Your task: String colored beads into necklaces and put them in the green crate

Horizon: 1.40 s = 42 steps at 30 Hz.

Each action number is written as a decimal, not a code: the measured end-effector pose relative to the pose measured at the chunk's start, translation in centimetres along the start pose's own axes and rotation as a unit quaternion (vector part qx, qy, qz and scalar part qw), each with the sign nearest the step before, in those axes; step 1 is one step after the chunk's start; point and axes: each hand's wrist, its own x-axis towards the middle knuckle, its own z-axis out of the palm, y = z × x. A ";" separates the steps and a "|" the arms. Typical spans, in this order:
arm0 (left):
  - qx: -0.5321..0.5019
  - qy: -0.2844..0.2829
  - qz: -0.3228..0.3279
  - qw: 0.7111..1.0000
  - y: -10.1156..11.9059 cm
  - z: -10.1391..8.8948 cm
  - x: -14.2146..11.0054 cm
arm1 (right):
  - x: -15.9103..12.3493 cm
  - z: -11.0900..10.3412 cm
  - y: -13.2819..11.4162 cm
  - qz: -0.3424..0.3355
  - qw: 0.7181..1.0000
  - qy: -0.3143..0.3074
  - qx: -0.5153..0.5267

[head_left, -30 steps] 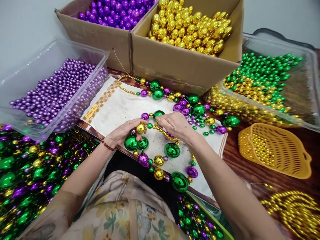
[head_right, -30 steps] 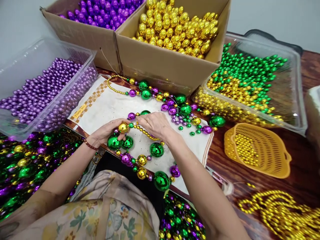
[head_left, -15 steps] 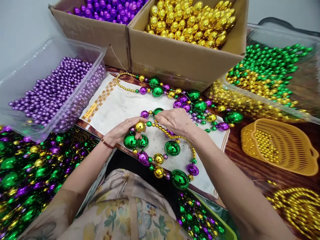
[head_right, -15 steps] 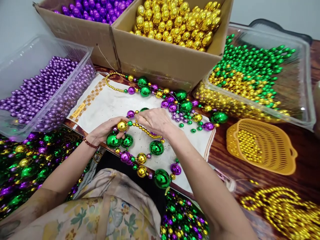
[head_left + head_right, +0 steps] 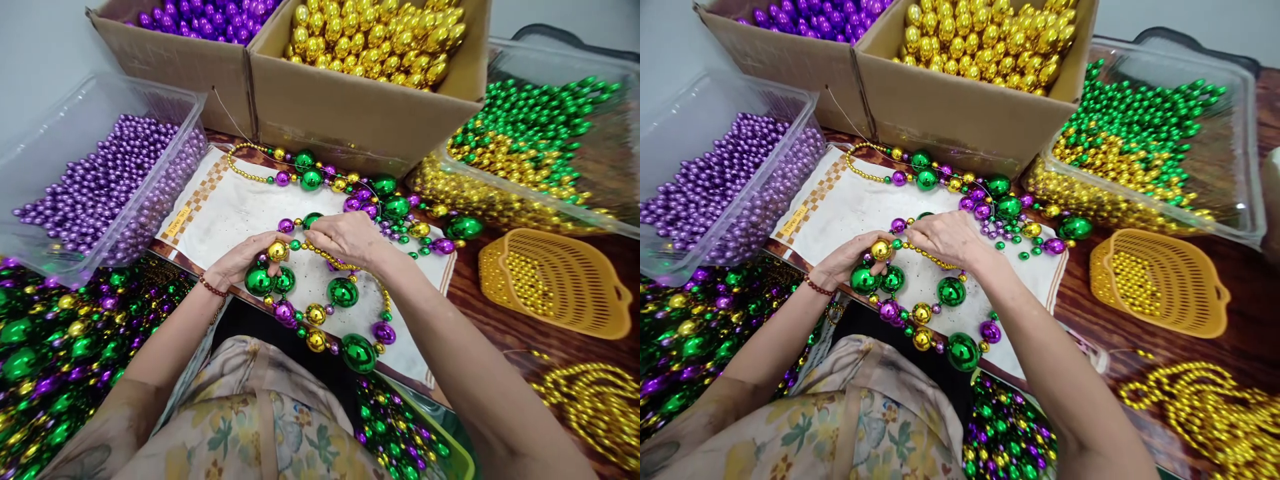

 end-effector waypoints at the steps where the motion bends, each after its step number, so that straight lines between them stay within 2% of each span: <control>1: 0.005 0.005 0.001 1.000 0.1 0.1 -0.1 | -0.1 0.0 0.2 0.010 1.000 0.006 0.013; 4: 0.030 0.032 0.006 0.999 0.4 0.3 -0.7 | -1.9 0.3 1.4 0.062 0.991 0.069 0.099; 6: 0.047 0.051 0.009 0.998 0.7 0.4 -1.1 | -4.5 0.9 2.9 0.119 0.968 0.144 0.170; 9: 0.050 0.068 0.019 0.996 0.9 0.6 -1.6 | -10.8 2.6 5.8 0.251 0.903 0.261 0.232; 11: 0.043 0.069 0.031 0.996 1.1 0.9 -1.8 | -15.2 4.1 7.8 0.349 0.851 0.337 0.202; 12: 0.041 0.068 0.034 0.996 1.2 1.2 -1.8 | -17.2 4.9 8.6 0.383 0.847 0.335 0.156; 15: 0.042 0.057 0.034 0.997 1.6 2.6 -1.7 | -20.7 7.1 10.4 0.460 0.851 0.250 0.039; 19: 0.053 0.047 0.050 0.996 2.4 4.5 -1.5 | -20.7 8.6 10.9 0.464 0.864 0.194 -0.037; 22: 0.061 0.040 0.063 0.995 3.1 5.3 -1.6 | -19.8 8.2 10.2 0.460 0.872 0.153 -0.061; 24: 0.070 0.030 0.064 0.995 3.5 5.6 -1.7 | -19.0 7.2 9.0 0.450 0.878 0.150 -0.073; 25: 0.075 0.024 0.064 0.995 3.6 5.7 -1.7 | -18.5 6.7 8.2 0.422 0.889 0.160 -0.073; 27: 0.080 0.011 0.067 0.994 3.8 6.2 -1.7 | -16.8 5.7 6.5 0.326 0.926 0.182 -0.056; 29: 0.081 0.003 0.075 0.994 4.1 6.7 -1.8 | -14.5 5.0 4.8 0.226 0.959 0.173 -0.012; 31: 0.081 -0.001 0.085 0.993 4.6 7.1 -2.0 | -12.5 4.6 3.3 0.189 0.969 0.152 0.053; 34: 0.083 -0.002 0.113 0.990 5.8 6.8 -2.9 | -11.4 3.1 1.6 0.188 0.942 0.160 0.229; 36: 0.083 0.005 0.145 0.986 6.9 6.4 -3.5 | -12.5 0.6 0.2 0.179 0.909 0.186 0.328; 38: 0.085 0.015 0.187 0.979 7.9 6.2 -3.7 | -14.4 -3.5 -1.7 0.164 0.890 0.225 0.360; 40: 0.094 0.027 0.234 0.967 8.9 6.9 -3.4 | -16.3 -8.6 -4.0 0.129 0.869 0.288 0.381; 42: 0.108 0.033 0.277 0.954 10.0 8.5 -2.8 | -17.8 -13.7 -6.2 0.086 0.826 0.380 0.407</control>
